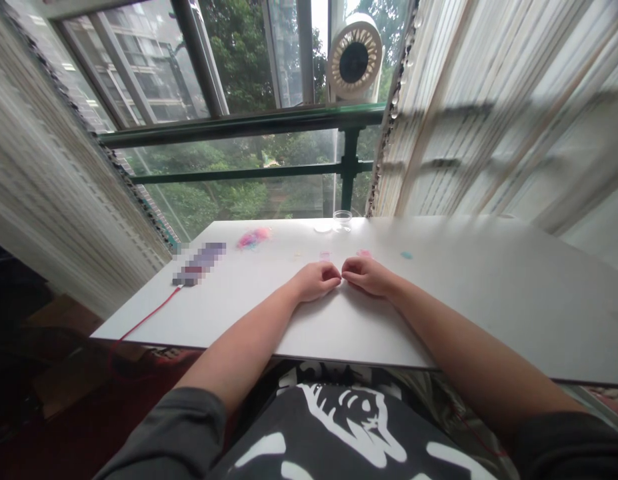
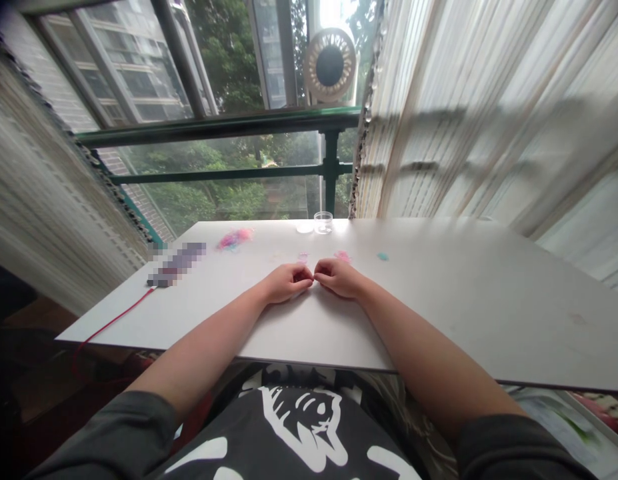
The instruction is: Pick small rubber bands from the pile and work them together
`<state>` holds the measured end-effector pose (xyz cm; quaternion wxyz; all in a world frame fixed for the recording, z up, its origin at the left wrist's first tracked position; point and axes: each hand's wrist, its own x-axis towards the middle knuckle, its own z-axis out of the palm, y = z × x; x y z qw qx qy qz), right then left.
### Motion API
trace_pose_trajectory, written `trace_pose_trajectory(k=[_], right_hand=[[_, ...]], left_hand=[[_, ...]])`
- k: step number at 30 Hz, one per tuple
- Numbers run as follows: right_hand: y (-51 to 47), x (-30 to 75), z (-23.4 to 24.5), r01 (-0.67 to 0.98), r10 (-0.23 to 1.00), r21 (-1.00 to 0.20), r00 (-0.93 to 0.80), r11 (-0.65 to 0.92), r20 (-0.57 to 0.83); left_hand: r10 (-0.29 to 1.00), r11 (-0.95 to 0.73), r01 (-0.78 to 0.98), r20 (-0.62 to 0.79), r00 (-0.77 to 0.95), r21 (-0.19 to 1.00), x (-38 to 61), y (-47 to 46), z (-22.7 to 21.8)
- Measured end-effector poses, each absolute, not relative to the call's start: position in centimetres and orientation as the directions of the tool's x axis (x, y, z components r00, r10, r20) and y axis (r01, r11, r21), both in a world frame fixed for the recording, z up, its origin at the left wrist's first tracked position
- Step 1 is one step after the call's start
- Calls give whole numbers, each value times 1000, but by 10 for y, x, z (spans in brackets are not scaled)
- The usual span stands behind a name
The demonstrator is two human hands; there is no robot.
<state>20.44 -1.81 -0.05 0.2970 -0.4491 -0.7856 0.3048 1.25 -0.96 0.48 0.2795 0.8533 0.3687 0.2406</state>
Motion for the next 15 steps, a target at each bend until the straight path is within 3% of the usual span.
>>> trace_pose_trajectory(k=[6, 11, 15], right_hand=[[-18, 204, 0, 517, 900, -774, -407, 366, 154], [-16, 211, 0, 607, 926, -707, -321, 362, 199], [-15, 213, 0, 641, 931, -680, -307, 356, 198]], left_hand=[[845, -523, 591, 286, 452, 614, -7, 11, 9], [923, -263, 826, 379, 64, 499, -56, 46, 10], [942, -18, 892, 307, -137, 452, -85, 66, 5]])
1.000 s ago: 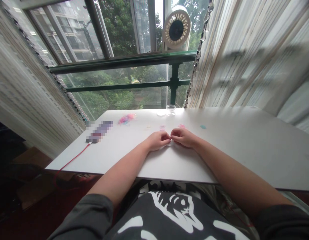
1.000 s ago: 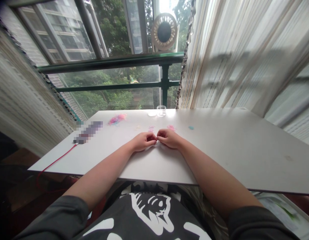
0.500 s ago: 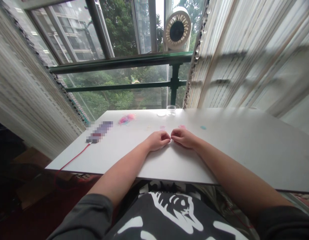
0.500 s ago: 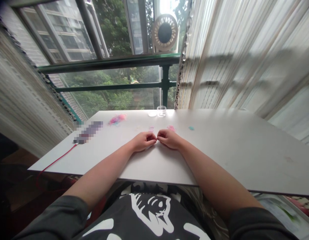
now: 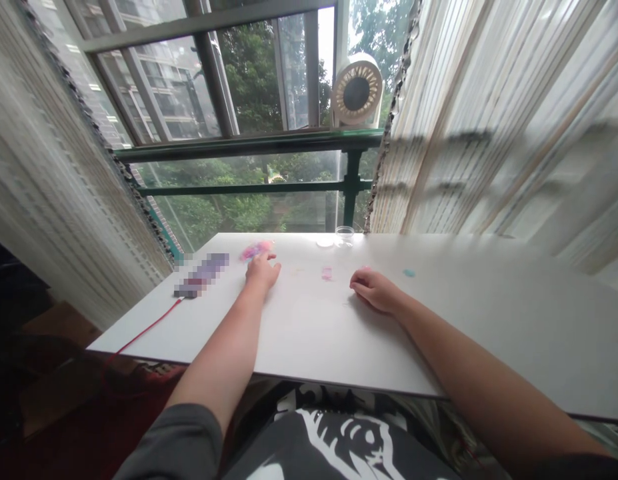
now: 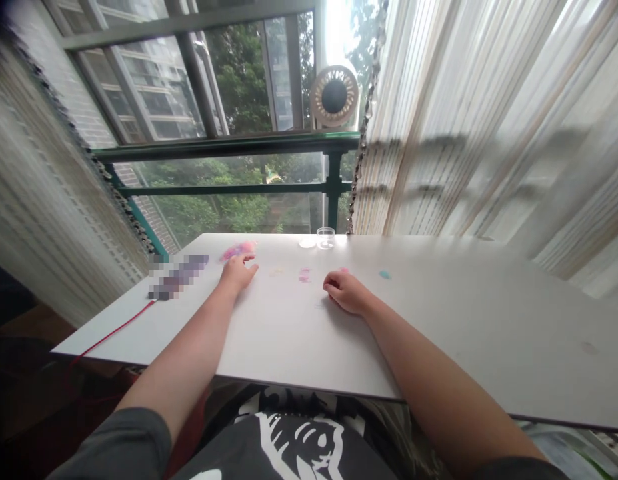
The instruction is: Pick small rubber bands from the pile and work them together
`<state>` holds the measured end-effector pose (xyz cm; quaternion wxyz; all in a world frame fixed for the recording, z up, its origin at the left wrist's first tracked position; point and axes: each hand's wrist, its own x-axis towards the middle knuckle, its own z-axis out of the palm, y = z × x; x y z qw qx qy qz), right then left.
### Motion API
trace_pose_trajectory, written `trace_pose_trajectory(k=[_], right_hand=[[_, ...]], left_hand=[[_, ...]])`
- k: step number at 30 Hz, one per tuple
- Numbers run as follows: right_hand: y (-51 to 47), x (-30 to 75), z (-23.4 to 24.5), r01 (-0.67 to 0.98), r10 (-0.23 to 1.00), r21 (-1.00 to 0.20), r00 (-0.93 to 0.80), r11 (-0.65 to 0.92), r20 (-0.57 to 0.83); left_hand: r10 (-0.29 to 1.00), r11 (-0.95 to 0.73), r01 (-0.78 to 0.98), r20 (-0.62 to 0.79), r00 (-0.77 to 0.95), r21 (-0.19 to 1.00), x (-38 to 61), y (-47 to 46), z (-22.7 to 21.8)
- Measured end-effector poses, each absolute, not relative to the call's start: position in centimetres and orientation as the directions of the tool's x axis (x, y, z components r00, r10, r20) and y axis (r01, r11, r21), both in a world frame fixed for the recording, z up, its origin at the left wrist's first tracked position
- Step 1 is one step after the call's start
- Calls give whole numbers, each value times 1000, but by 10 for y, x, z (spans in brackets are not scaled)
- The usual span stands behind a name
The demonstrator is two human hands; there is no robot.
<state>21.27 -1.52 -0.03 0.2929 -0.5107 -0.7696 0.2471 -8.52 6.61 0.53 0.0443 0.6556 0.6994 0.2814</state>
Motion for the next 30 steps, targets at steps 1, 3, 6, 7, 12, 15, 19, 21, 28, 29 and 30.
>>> trace_pose_trajectory(k=[1, 3, 6, 7, 12, 15, 19, 21, 28, 29, 30], right_hand=[[-15, 212, 0, 650, 925, -663, -319, 371, 205], [-15, 211, 0, 664, 915, -634, -342, 396, 214], [-16, 210, 2, 670, 915, -627, -345, 398, 212], [-17, 210, 3, 671, 914, -625, -348, 399, 210], [-23, 211, 9, 686, 886, -600, -456, 411, 86], [-25, 209, 12, 719, 883, -568, -468, 400, 30], [-25, 207, 13, 754, 898, -534, -439, 383, 24], [-25, 206, 12, 769, 899, -504, -437, 394, 36], [-23, 206, 9, 774, 848, -353, -509, 525, 146], [-21, 210, 10, 779, 856, -358, -490, 515, 165], [-19, 217, 11, 790, 871, -368, -455, 490, 183]], left_hand=[[946, 34, 894, 273, -172, 446, -89, 69, 4], [954, 121, 892, 199, -226, 435, -91, 71, 1], [959, 194, 889, 112, -262, 415, -89, 70, 0], [959, 201, 890, 101, -263, 410, -88, 69, -1], [959, 206, 892, 98, -266, 403, -87, 67, 1], [956, 194, 884, 120, -268, 426, -84, 65, 1], [963, -2, 870, 234, -131, 494, -71, 59, 0], [956, -136, 843, 294, -27, 520, -62, 54, 0], [936, -267, 783, 346, 70, 562, -50, 44, 5], [936, -265, 781, 344, 68, 565, -51, 44, 5], [936, -264, 780, 345, 66, 567, -52, 44, 5]])
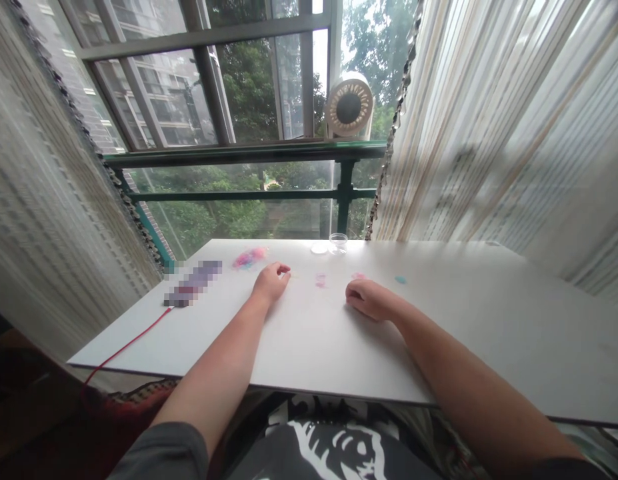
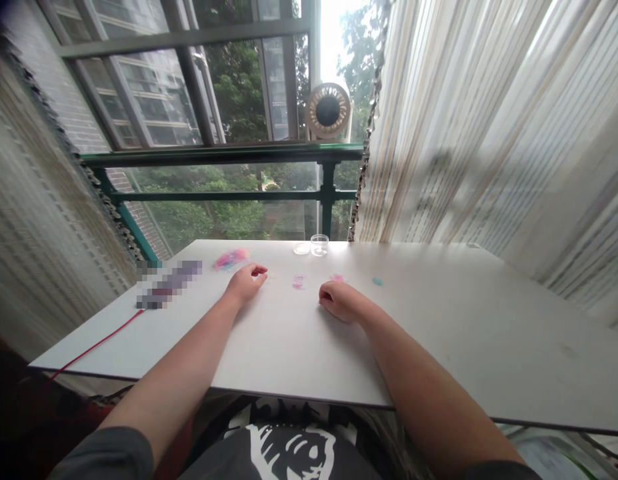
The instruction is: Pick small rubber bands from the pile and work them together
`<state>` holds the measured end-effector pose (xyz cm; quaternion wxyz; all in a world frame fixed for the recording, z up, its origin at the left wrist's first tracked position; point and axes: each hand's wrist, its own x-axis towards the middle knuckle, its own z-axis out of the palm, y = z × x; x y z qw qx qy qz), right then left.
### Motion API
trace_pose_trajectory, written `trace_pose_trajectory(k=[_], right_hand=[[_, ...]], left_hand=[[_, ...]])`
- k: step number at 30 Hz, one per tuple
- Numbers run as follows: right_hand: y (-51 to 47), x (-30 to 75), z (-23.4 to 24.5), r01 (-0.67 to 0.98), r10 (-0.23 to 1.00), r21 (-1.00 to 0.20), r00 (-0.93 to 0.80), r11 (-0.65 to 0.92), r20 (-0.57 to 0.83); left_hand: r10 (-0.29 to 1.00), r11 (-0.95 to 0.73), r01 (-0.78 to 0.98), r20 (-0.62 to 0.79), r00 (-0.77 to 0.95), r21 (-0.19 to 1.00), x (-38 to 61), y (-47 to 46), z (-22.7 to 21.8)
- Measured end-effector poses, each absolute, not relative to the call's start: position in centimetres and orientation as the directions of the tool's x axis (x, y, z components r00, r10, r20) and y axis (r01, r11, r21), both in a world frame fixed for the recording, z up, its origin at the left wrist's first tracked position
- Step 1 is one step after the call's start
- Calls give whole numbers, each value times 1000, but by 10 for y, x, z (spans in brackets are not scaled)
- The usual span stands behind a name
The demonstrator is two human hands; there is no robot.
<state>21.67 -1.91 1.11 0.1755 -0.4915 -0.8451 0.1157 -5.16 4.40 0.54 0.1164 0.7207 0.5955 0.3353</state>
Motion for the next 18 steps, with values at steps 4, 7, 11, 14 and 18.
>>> trace_pose_trajectory(k=[4, 7, 11, 14, 18], right_hand=[[-6, 262, 18, 882, 952, -386, -184, 270, 245], [4, 304, 19, 916, 933, -399, 122, 25, 338], [13, 337, 8, 893, 901, -415, 312, -171, 301], [18, 342, -2, 882, 904, -434, 326, -186, 275], [20, 343, -7, 864, 908, -474, 325, -171, 264]], left_hand=[[937, -263, 776, 343, 64, 573, -54, 45, 5], [939, -256, 773, 340, 57, 580, -55, 46, 4], [940, -254, 768, 338, 52, 588, -57, 47, 5], [940, -247, 766, 337, 42, 594, -59, 48, 7], [941, -235, 765, 337, 25, 600, -60, 48, 9]])
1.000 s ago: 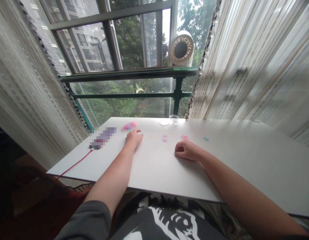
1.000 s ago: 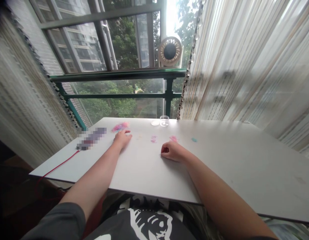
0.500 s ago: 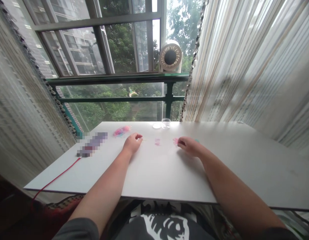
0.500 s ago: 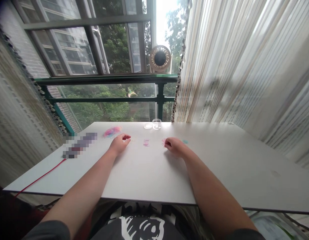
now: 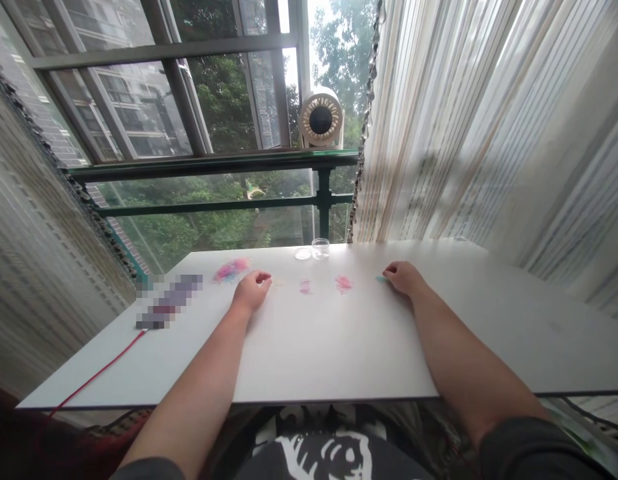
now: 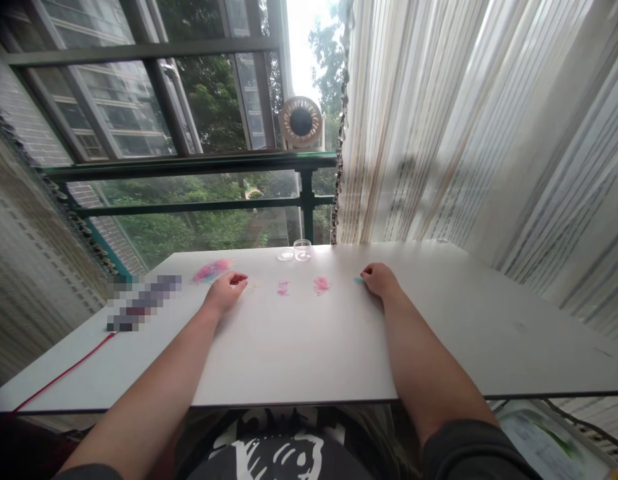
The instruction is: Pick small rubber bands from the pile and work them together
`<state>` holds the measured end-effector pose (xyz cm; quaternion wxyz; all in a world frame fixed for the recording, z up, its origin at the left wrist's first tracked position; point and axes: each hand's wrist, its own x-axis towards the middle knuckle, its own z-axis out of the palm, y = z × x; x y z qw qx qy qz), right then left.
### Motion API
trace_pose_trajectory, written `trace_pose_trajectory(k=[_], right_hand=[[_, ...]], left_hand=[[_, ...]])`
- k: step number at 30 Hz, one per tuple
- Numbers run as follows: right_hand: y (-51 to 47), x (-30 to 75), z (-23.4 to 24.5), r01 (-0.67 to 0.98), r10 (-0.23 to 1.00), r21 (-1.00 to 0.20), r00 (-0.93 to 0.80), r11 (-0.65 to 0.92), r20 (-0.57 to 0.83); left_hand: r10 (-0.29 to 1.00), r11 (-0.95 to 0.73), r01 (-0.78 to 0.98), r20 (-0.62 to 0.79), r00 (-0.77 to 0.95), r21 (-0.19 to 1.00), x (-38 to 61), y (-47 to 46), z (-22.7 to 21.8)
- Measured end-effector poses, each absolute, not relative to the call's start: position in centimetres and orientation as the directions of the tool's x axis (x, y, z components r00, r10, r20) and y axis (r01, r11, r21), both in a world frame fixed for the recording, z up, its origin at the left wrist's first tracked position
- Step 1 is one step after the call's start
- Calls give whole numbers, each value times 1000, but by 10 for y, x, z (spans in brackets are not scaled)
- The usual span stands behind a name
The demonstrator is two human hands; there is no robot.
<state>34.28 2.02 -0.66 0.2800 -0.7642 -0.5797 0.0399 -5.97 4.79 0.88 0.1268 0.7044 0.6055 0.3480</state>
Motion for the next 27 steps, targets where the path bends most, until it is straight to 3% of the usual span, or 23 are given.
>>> trace_pose_trajectory(k=[17, 19, 21, 24, 27], right_hand=[[13, 324, 7, 633, 838, -768, 469, -99, 278], [9, 304, 9, 627, 876, -779, 376, 0, 303], [3, 279, 10, 662, 937, -735, 147, 145, 317], [-9, 244, 10, 715, 938, -613, -202, 337, 280], [-16, 224, 8, 705, 901, -565, -376, 429, 216]], left_hand=[[940, -244, 708, 342, 4, 663, -56, 47, 10], [941, -242, 717, 337, 10, 654, -61, 52, 12], [933, -205, 740, 356, -50, 641, -76, 60, 14], [867, -37, 768, 403, -294, 640, -118, 70, 14], [835, 99, 771, 369, -408, 629, -163, 70, 8]])
